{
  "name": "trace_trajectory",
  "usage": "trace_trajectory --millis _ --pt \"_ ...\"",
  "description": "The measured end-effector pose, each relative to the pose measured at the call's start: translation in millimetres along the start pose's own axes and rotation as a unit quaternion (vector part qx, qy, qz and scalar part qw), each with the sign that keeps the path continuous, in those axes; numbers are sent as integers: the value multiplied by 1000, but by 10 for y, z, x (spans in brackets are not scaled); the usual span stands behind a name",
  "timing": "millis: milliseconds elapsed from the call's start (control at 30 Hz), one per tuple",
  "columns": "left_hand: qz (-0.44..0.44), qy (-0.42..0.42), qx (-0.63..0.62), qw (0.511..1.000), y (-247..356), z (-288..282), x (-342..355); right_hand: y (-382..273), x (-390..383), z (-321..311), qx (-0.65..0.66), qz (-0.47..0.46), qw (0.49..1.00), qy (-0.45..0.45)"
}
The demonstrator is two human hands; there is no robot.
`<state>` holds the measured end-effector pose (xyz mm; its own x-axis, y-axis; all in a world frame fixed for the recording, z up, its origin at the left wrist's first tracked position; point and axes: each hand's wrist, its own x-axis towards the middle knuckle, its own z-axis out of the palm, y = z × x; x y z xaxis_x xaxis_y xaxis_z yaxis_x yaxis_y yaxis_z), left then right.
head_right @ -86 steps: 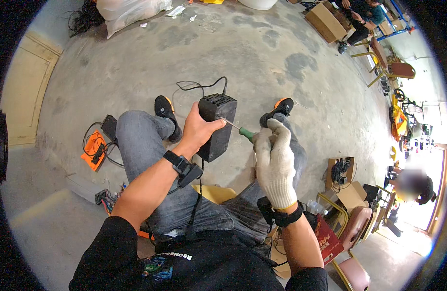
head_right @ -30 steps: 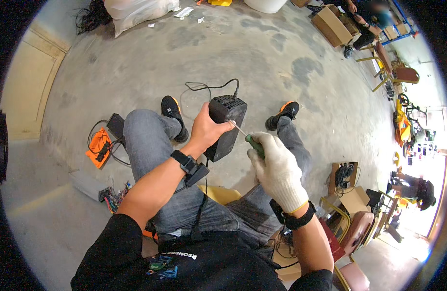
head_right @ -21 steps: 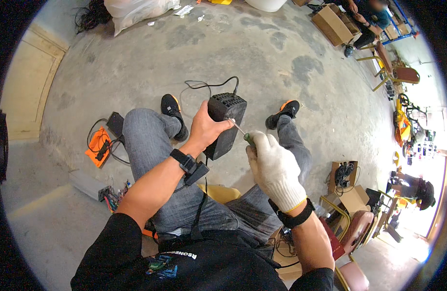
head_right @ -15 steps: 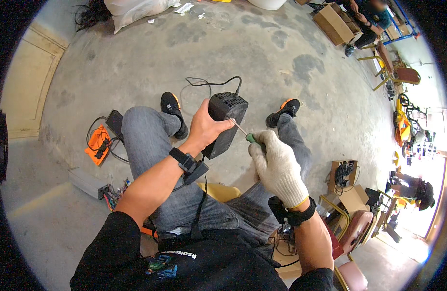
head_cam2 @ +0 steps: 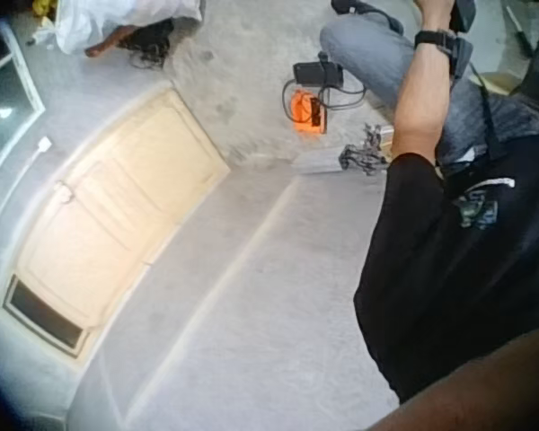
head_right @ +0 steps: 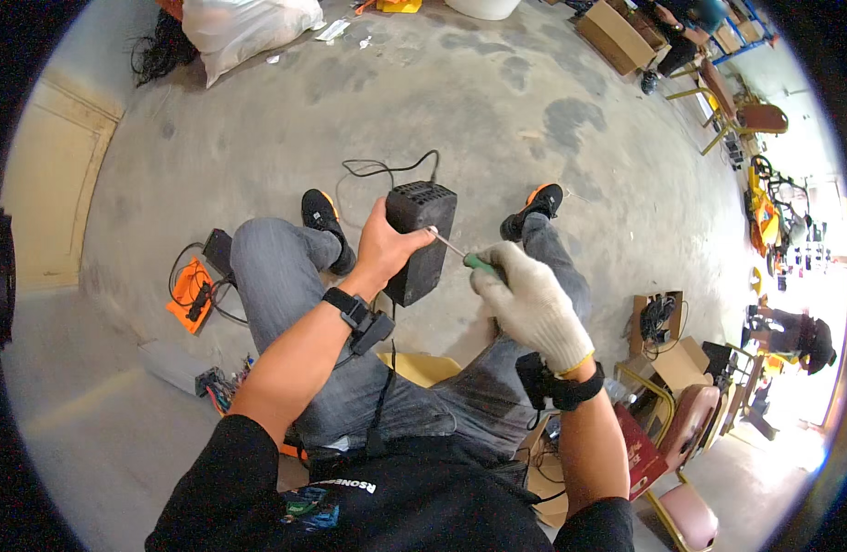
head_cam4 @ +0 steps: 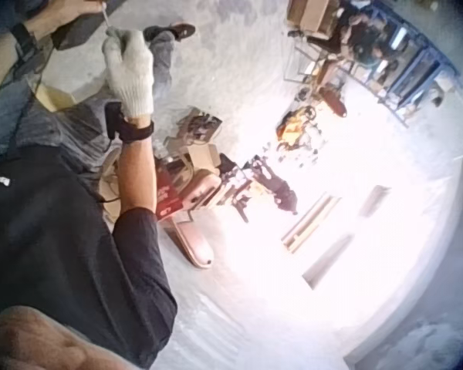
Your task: Dismantling and inspecting a power supply unit and an orange plastic casing using a screwdriver.
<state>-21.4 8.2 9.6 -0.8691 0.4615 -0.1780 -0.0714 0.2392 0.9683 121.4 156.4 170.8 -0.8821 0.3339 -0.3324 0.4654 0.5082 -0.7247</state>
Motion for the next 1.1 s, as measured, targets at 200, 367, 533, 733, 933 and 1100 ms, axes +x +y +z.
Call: trace_trajectory --millis 200,367,533,733,933,1100 --pt "-118 -57 -355 926 29 -126 98 223 46 -77 296 113 947 56" --pt "-130 -174 -408 887 120 -148 58 456 189 157 354 179 916 61" --pt "-125 -204 -437 867 114 -125 41 420 223 165 275 159 947 54" --pt "-149 -255 -428 854 92 -158 4 335 334 147 222 126 964 -75" --pt "-169 -287 -454 827 70 -253 -43 422 389 54 305 96 937 -137" --pt "-115 -272 -319 901 90 -522 -41 492 447 59 240 99 949 -177"
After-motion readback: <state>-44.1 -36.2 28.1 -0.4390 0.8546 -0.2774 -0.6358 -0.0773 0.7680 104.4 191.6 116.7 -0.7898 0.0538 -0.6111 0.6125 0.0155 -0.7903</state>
